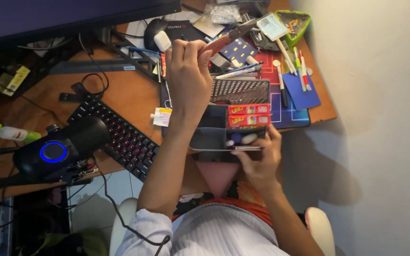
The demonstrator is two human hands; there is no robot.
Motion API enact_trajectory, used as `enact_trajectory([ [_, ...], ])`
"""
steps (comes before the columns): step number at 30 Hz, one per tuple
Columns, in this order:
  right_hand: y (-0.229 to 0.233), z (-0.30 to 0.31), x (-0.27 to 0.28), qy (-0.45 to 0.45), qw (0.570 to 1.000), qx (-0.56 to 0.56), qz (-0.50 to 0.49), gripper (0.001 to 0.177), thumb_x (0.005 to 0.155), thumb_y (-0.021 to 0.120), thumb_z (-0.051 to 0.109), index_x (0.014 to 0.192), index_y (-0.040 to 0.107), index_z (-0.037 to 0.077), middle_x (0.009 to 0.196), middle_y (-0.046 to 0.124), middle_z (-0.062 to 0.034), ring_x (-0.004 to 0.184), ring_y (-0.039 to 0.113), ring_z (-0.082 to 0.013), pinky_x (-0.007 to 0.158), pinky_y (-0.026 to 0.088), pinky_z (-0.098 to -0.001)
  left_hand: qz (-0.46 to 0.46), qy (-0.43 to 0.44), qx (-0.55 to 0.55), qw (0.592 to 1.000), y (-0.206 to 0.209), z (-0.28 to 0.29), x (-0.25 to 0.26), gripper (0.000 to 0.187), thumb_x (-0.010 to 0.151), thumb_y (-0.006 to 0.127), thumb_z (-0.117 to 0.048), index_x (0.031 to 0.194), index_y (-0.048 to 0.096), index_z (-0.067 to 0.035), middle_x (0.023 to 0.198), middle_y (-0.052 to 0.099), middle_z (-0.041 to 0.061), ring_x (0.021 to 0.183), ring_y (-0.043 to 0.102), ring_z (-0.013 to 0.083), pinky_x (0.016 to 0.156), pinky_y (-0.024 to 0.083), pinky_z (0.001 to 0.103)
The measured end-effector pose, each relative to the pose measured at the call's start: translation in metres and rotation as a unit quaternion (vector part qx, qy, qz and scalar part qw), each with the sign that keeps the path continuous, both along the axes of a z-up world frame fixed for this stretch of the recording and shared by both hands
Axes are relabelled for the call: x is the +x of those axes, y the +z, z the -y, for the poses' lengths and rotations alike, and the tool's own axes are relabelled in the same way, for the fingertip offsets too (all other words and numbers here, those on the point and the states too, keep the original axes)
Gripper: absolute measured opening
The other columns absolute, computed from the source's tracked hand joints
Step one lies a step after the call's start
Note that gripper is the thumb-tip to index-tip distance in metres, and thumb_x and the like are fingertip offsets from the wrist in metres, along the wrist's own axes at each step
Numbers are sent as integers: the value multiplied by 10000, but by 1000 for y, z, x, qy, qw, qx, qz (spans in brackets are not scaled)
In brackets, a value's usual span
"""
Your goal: The person organizes small desk items by placing cards into a wallet, then arranging a white tube, a red-handled tool, and a blue card into a multi-compartment desk organizer. The person handles each item individually and places them into the organizer's compartments.
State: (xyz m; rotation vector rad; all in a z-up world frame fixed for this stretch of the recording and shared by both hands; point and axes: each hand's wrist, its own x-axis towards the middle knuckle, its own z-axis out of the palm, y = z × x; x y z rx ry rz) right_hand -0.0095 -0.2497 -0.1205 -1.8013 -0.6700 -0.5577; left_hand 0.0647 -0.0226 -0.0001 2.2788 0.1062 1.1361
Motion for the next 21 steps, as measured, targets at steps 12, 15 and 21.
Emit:
enact_trajectory([
  [12,20,87,-5,-10,999,-22,32,494,716,916,177,909,494,10,1495,405,-378,946,704,-371,897,537,-423,62,-52,27,996,57,-12,-85,234,1071,557,-285,1020,683,-95,880,491,22,793,549,287,765,494,378],
  [15,22,107,-3,-16,998,-44,36,482,772,889,223,931,494,-2,1509,387,-382,1069,667,-450,862,533,-411,47,-55,34,997,60,-16,-97,239,1075,551,-305,1028,681,-110,883,486,26,815,566,326,772,508,416],
  [21,25,117,-11,-77,992,-102,19,450,775,879,128,1062,551,16,1444,472,-394,1307,579,-446,968,502,-462,-10,-25,34,999,75,-12,-118,244,1103,505,-199,1067,674,-26,991,555,92,881,539,286,793,468,397],
])
